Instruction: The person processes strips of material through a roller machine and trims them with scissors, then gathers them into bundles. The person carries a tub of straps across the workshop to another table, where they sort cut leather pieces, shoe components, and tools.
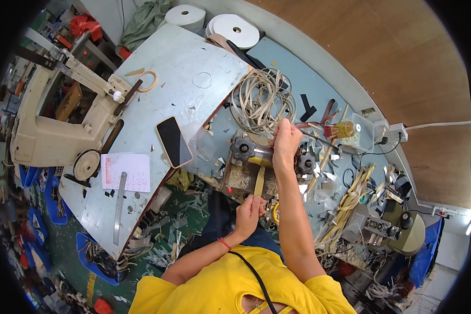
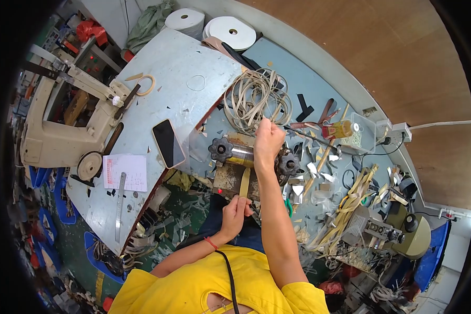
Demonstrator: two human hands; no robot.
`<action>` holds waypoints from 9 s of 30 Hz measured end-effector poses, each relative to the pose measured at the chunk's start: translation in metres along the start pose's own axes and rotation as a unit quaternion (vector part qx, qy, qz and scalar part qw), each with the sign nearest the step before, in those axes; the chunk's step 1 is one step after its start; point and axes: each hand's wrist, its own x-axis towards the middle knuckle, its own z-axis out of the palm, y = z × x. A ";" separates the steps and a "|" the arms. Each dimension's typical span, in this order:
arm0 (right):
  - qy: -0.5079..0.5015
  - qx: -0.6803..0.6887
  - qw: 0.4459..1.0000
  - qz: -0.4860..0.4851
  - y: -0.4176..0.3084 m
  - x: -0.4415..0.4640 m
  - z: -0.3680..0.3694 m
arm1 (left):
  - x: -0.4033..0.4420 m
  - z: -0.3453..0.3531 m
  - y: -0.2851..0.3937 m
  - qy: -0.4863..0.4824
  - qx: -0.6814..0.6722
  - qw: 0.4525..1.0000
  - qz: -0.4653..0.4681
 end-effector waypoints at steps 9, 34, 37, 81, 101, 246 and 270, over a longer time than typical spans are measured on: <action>0.022 -0.182 0.983 -0.019 -0.021 -0.013 0.006 | -0.010 -0.013 0.024 -0.002 0.102 0.995 -0.005; -0.017 -0.332 0.842 -0.425 -0.019 -0.016 0.021 | -0.053 -0.019 0.012 0.037 0.111 0.993 0.034; -0.066 -0.297 0.829 -0.469 0.002 -0.057 -0.008 | -0.053 -0.019 0.007 0.072 0.116 0.988 0.071; -0.588 -0.287 0.752 0.078 -0.016 -0.056 -0.154 | 0.024 -0.057 0.039 -0.115 0.102 0.988 -0.019; -0.324 -0.532 0.744 -0.242 0.140 -0.108 -0.295 | -0.045 -0.059 0.033 -0.013 -0.368 0.929 0.033; -0.342 -0.556 0.687 -0.319 0.116 -0.128 -0.304 | -0.076 -0.054 -0.033 0.189 -0.012 0.979 0.071; -0.070 -0.265 0.958 0.086 0.125 -0.068 -0.198 | 0.227 -0.090 0.112 -0.122 0.302 0.929 0.174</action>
